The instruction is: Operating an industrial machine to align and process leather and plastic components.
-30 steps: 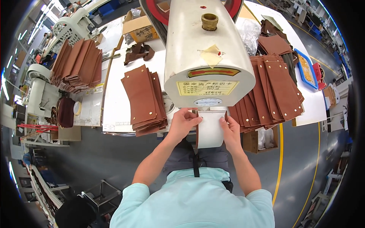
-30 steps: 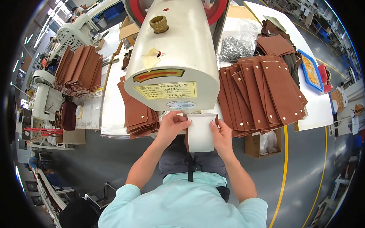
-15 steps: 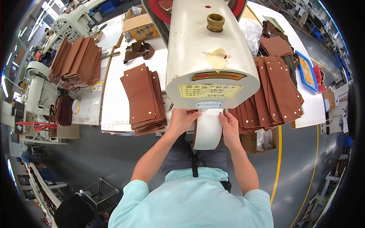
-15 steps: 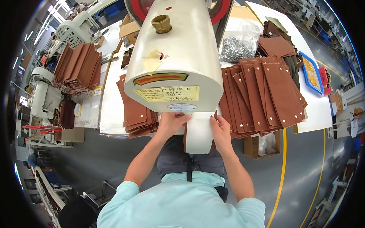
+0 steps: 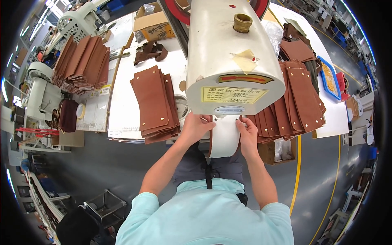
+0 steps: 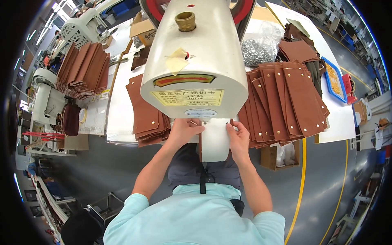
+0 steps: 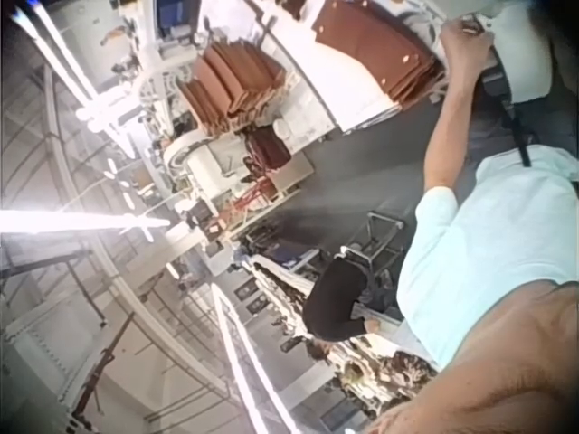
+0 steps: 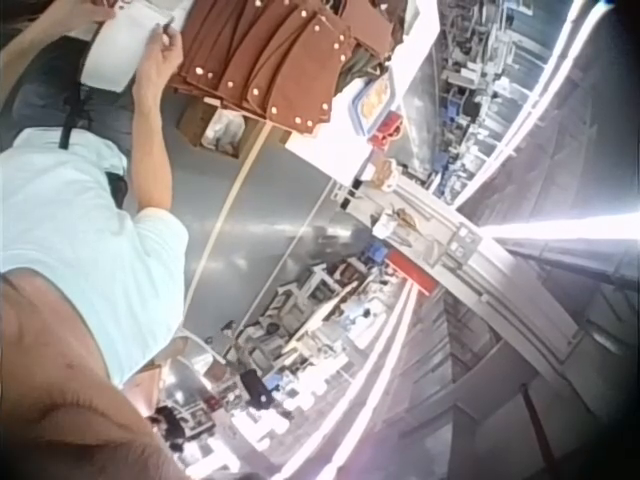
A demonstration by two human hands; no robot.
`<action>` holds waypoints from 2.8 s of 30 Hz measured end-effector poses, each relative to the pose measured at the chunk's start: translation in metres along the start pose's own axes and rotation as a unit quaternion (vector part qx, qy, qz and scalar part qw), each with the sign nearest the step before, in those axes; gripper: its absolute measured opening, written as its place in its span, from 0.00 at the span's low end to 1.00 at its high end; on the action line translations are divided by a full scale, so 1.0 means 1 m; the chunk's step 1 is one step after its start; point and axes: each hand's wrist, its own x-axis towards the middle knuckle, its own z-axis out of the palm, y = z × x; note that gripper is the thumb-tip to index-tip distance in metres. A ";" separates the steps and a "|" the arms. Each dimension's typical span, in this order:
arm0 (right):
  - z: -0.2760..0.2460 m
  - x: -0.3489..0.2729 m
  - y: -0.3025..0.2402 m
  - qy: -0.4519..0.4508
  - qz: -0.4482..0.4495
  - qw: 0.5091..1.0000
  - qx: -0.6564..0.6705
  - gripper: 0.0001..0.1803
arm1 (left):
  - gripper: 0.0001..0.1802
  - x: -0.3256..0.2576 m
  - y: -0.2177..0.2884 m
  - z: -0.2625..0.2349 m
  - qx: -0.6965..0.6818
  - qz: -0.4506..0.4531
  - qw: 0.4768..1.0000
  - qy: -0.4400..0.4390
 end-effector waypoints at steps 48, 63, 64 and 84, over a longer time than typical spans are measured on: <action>-0.087 -0.039 -0.064 -0.133 0.129 0.957 -0.221 0.09 | 0.25 -0.058 0.029 -0.069 -0.019 -0.025 0.998 -0.048; 0.033 0.047 -0.017 -0.106 -0.099 0.970 -0.195 0.13 | 0.19 -0.018 0.044 -0.012 0.132 -0.028 0.987 -0.085; 0.033 0.047 -0.015 -0.107 -0.136 0.959 -0.226 0.15 | 0.19 -0.014 0.040 -0.011 0.131 -0.029 0.987 -0.085; -0.014 0.006 -0.036 -0.074 0.055 0.994 -0.056 0.10 | 0.20 -0.018 0.016 -0.005 -0.021 -0.105 0.993 -0.059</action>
